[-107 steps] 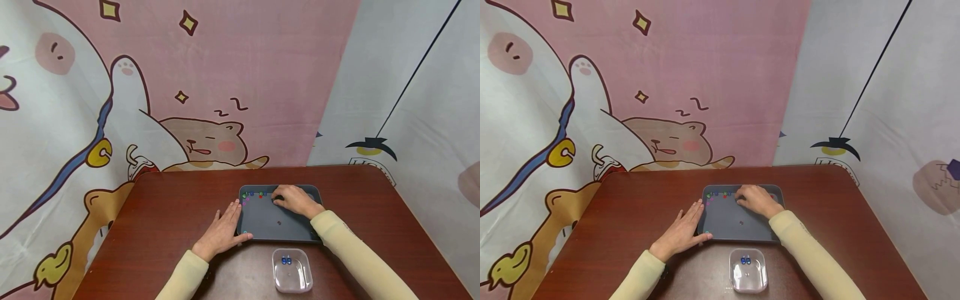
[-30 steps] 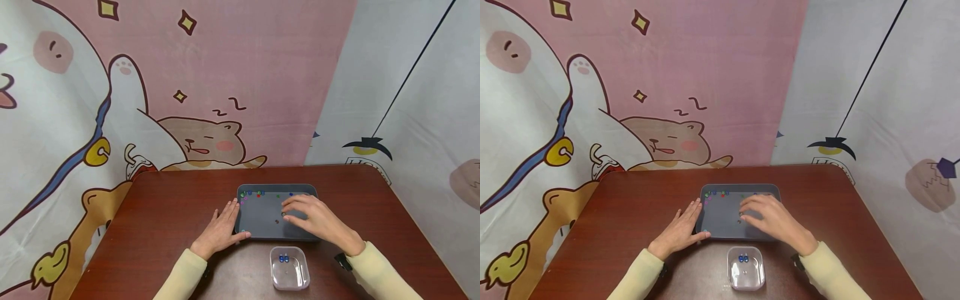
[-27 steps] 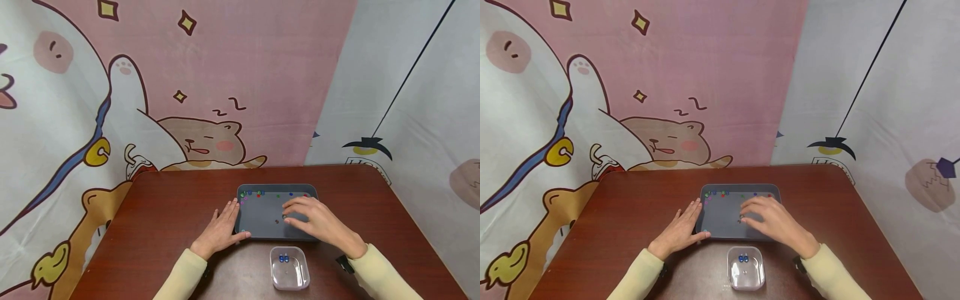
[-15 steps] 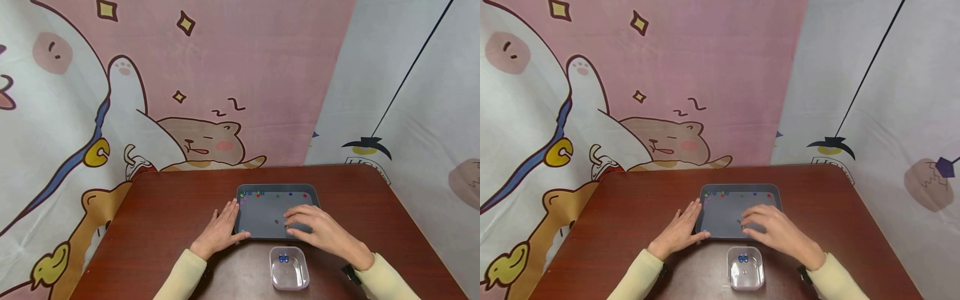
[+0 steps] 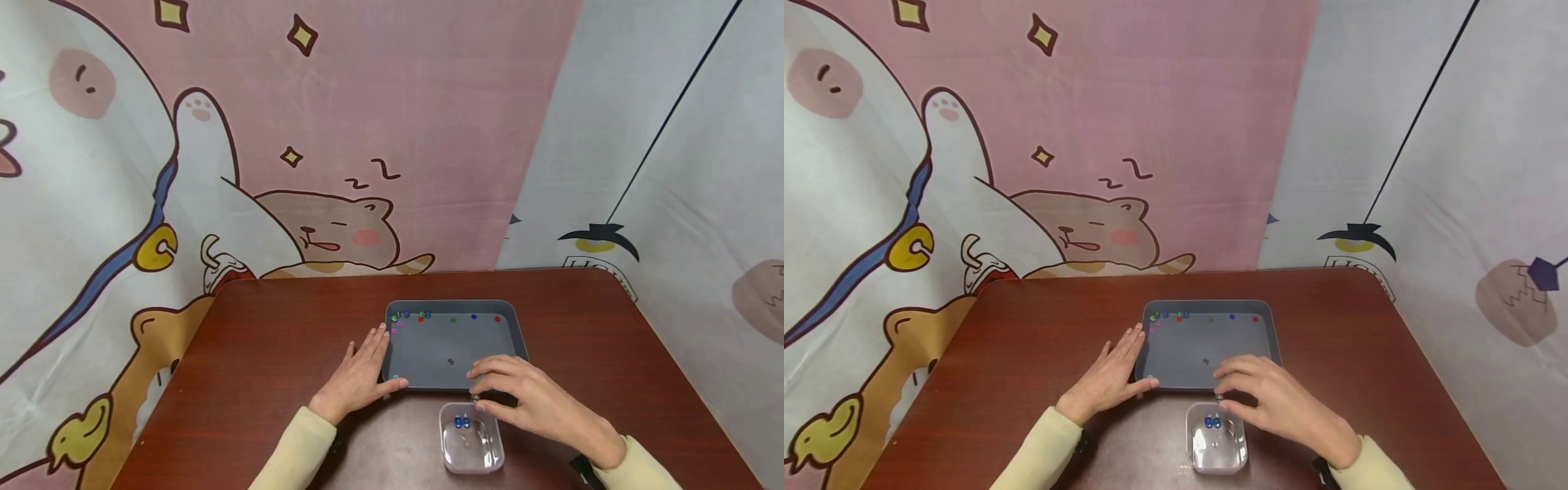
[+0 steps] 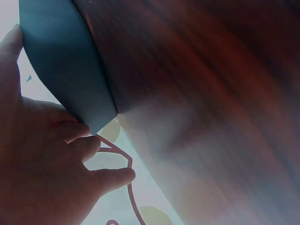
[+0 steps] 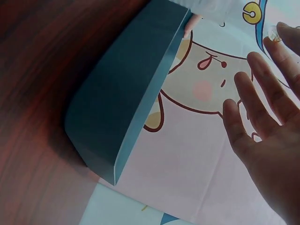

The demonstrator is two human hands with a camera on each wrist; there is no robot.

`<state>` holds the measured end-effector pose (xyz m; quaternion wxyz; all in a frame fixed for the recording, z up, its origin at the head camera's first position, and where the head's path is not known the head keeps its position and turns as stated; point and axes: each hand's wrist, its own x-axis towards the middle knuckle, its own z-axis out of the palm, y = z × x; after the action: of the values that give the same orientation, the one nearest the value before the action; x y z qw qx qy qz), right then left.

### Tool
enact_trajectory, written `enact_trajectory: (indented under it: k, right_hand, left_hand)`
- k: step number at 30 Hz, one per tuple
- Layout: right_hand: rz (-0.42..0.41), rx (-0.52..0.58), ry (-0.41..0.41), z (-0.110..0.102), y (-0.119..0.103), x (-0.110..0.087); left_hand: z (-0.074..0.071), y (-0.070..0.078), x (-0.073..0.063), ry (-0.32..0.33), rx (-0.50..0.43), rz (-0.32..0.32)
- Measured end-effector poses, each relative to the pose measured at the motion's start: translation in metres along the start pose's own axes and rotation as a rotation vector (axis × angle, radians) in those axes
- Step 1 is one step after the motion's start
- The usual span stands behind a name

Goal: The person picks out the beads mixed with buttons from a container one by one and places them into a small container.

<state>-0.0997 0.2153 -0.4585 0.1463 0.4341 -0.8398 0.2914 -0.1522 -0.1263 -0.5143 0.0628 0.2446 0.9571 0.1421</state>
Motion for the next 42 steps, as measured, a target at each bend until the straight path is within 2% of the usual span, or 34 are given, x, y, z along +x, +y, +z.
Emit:
enact_trajectory:
  k: [11,16,26,31,35,42]
  right_hand:
    - [-0.02,0.013,-0.021,0.006,-0.007,-0.01]
    - [0.012,-0.004,-0.081,0.007,-0.009,-0.014]
    - [-0.014,-0.019,-0.134,0.012,-0.012,-0.018]
    - [0.025,-0.04,-0.175,0.008,-0.014,-0.017]
    - [0.041,-0.039,-0.156,0.004,-0.013,-0.014]
    - [0.106,0.008,-0.07,-0.006,0.0,0.001]
  left_hand:
    - [-0.001,0.0,-0.001,-0.003,-0.008,-0.005]
    - [-0.001,0.0,-0.002,-0.006,-0.012,-0.007]
    - [-0.001,-0.001,-0.002,-0.008,-0.018,-0.005]
    - [-0.001,0.0,-0.001,-0.011,-0.015,-0.003]
    - [-0.002,-0.001,-0.001,-0.006,-0.01,0.005]
    - [-0.002,-0.002,-0.002,-0.007,-0.009,0.007]
